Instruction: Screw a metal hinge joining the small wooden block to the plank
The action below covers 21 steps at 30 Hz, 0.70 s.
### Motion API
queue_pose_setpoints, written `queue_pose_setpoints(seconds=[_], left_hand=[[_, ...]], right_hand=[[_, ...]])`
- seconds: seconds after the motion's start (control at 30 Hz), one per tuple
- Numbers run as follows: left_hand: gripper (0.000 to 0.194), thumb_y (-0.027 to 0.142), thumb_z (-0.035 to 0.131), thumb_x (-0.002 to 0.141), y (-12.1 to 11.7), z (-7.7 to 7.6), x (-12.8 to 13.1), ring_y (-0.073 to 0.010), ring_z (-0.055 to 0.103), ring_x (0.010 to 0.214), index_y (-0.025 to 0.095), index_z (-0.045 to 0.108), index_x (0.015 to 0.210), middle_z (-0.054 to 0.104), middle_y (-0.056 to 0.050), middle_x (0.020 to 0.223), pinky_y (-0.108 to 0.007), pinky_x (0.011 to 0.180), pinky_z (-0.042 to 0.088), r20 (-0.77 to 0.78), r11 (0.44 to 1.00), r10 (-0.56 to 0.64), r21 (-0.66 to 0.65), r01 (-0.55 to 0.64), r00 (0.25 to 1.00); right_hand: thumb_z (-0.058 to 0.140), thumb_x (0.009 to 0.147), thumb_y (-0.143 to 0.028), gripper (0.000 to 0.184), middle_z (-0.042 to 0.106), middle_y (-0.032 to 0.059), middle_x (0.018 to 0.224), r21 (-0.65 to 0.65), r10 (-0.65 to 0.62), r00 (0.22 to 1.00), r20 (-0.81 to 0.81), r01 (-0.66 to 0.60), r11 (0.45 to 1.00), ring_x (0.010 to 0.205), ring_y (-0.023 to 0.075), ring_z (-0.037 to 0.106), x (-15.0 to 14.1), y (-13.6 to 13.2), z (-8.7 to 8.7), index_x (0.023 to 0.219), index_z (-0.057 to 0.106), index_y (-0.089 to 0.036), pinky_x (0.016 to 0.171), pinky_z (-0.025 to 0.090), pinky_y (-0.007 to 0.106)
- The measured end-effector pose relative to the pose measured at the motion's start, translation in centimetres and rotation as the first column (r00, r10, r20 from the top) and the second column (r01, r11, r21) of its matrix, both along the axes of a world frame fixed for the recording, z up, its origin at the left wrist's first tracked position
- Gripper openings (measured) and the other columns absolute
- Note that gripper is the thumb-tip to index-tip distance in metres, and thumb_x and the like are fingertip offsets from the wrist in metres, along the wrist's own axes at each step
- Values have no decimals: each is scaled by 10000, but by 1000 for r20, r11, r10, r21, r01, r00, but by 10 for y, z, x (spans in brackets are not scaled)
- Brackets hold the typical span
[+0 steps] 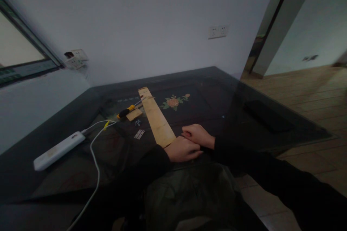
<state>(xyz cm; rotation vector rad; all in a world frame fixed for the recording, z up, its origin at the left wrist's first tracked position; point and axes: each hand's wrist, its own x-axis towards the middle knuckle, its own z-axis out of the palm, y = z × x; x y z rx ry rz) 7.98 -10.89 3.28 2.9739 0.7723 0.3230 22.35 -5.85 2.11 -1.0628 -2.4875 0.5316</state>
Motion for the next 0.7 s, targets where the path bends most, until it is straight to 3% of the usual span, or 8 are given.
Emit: queue_pose_setpoints(seconds=[0.7], left_hand=[[366,346,462,965,-1,-1,1,-119,519,580,176,600,671,616,-7,624,-256,546,313,1,1000,-6,25,6,1000]], right_hand=[[529,843,-278,327,396,-42,565,11,1,1000,-26,-1,1000,548,100,296,0,1,-4,596,330,-201,550,159,258]])
